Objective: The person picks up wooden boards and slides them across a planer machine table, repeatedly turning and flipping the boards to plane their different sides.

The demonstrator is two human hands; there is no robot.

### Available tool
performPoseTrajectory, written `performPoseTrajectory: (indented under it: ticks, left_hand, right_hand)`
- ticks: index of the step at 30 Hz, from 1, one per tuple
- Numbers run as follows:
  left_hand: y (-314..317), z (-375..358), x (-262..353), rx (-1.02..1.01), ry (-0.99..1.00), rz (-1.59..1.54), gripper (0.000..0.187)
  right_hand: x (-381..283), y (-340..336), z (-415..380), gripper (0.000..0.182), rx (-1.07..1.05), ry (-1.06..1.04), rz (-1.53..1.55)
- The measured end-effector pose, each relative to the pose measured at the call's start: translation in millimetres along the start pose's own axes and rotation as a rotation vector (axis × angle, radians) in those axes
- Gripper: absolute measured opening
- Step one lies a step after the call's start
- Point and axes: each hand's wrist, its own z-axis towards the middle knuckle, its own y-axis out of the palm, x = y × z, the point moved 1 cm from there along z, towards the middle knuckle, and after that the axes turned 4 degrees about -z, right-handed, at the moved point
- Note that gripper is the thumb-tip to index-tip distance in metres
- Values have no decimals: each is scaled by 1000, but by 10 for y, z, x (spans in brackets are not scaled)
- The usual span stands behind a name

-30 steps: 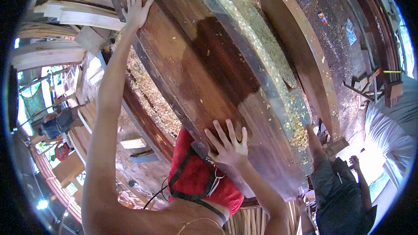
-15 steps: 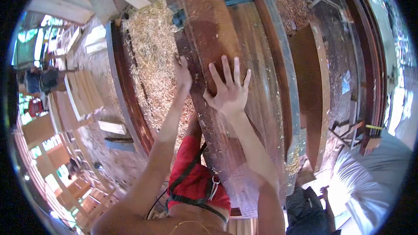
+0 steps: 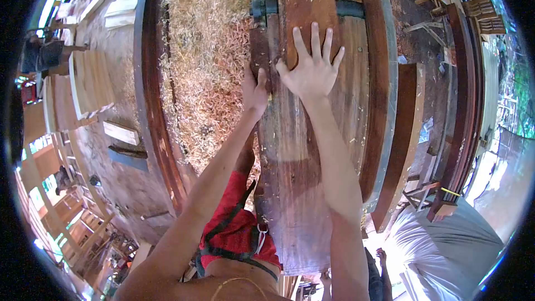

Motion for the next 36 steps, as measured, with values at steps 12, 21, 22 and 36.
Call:
performPoseTrajectory:
  ticks: [12,21,22,36]
  left_hand:
    - [-21,16,-35,-10,39,-28,56]
    - [-40,27,-134,-39,41,66,70]
    - [-41,34,-127,-35,86,91,72]
    - [-17,41,-52,51,16,122,70]
  right_hand:
    - [-60,364,917,83,25,-8,-72]
    - [-45,616,1564,82,45,6,-104]
    - [-42,660,1678,82,50,6,-102]
    - [-218,635,3323,131,-303,335,-27]
